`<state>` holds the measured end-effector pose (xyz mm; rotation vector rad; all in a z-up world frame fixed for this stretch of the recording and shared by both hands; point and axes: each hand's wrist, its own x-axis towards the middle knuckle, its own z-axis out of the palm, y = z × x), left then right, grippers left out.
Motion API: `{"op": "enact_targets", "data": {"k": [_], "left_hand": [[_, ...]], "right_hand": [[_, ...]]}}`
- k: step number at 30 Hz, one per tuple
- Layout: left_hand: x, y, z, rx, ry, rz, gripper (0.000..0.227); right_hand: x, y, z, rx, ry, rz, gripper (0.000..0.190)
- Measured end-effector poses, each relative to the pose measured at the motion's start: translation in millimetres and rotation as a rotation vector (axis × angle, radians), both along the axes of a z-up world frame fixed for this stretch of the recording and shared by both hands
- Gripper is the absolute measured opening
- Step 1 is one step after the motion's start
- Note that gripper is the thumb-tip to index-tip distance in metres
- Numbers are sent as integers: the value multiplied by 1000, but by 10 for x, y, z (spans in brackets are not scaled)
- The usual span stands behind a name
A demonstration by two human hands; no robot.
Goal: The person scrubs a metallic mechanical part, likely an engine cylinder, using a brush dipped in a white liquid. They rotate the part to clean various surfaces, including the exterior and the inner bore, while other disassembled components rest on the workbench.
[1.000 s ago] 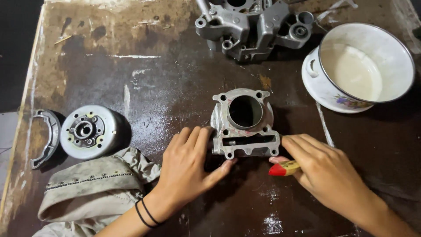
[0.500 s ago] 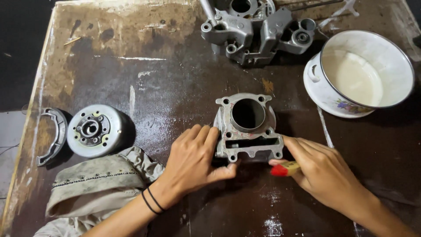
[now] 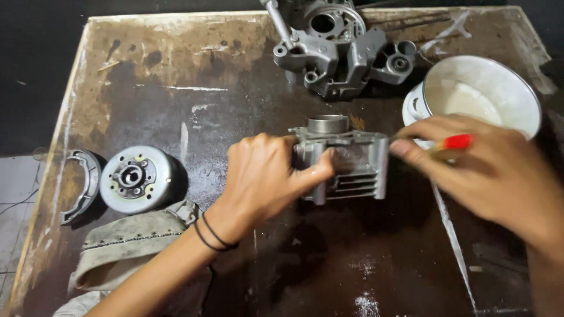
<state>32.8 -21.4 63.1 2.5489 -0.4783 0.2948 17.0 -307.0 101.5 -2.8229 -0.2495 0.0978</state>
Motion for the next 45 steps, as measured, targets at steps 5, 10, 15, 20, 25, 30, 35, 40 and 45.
{"op": "enact_targets", "data": {"k": [5,10,15,20,25,30,35,40,45], "left_hand": [[46,28,-11,26,19,42,76],[37,30,-48,-15,-36,11,72],[75,10,-65,31,-53,32,77],[72,34,-74,-33,16,40,76],[88,34,-98,-23,-32,42,78],[92,81,-170,-46,-54,51,75],[-3,45,-218,-124,-211,-19,65],[30,68,-307,-189,-208,-13,53],[-6,7,-213,-141,-245,23,54]], "right_hand": [[-61,-399,-70,346,-145,-266,52],[-276,-516,-56,517,-97,-61,42],[-338,-76,274,315,-272,398,50],[-451,463,297,203,-384,660,57],[-438,337,156,-15,-468,678,50],[-444,396,-37,-102,-490,620,46],[-412,297,131,-48,-418,702,50],[-368,149,-30,-43,-363,710,52],[-497,309,67,-43,-378,649,51]]}}
